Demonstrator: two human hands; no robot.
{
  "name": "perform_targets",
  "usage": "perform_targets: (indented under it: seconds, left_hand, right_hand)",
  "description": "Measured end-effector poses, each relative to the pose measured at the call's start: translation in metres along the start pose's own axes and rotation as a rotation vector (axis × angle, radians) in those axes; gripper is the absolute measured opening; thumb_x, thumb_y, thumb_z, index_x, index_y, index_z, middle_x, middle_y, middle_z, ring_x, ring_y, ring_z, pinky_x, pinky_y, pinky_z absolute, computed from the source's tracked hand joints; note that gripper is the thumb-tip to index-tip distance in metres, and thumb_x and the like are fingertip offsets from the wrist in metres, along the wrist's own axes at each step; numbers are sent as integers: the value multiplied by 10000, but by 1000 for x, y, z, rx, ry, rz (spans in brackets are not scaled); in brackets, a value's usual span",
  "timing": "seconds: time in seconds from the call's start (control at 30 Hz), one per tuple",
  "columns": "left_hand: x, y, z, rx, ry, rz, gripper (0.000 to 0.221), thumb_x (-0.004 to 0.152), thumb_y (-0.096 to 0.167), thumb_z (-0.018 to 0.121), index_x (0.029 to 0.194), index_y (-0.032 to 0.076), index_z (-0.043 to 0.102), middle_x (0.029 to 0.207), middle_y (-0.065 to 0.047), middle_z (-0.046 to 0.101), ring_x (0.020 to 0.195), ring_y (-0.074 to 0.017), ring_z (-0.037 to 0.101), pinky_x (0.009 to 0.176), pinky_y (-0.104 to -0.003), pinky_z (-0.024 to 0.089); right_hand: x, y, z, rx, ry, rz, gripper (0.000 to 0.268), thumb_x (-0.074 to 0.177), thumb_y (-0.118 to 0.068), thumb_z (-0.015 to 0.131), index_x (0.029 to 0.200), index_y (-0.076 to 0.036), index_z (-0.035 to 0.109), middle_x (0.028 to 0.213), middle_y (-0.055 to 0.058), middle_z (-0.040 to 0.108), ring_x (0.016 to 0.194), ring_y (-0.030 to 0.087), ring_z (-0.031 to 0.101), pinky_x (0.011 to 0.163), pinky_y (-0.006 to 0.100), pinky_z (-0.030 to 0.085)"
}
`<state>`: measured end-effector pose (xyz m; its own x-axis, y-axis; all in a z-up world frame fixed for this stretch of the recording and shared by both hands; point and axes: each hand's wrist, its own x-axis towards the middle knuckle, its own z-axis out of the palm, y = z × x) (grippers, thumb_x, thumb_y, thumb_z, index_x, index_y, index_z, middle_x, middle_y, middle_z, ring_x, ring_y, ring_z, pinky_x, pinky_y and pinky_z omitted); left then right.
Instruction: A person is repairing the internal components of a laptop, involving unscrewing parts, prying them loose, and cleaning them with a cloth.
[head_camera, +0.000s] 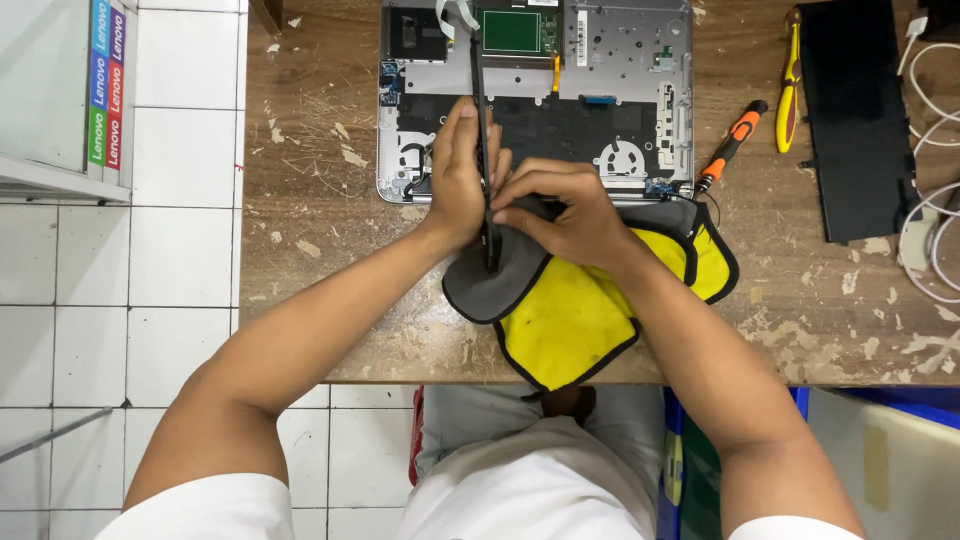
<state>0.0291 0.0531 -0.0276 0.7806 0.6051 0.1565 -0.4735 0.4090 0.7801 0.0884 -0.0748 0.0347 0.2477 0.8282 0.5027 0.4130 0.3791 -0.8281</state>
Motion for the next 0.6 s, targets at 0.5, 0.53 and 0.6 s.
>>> perform_targets:
  seconds: [0.5, 0.53, 0.6]
  left_hand:
    - [8, 7, -15, 426, -415, 11, 355, 1090, 327, 370, 865, 107, 533, 715, -21, 468, 679, -148, 486, 646, -286, 404]
    - [7, 9, -13, 425, -417, 9, 355, 1090, 327, 370, 865, 107, 533, 715, -21, 468, 679, -148, 486, 646, -286, 404]
    - [5, 14, -11, 440, -443, -2, 348, 1094, 328, 368, 894, 104, 544, 743, -28, 488, 706, -151, 495, 673, -298, 414]
  right_hand:
    - [-4, 11, -5, -194, 191, -119, 50, 961, -34, 746, 960, 15, 736, 863, 146, 697, 775, 345, 697, 703, 402, 540]
    - [-4, 12, -8, -195, 193, -117, 50, 961, -34, 746, 960, 15, 736, 863, 146, 697, 775, 345, 697, 703, 402, 540]
    - [-4, 12, -15, -304, 296, -145, 69, 991, -39, 745, 986, 21, 713, 911, 154, 693, 821, 330, 691, 742, 401, 531]
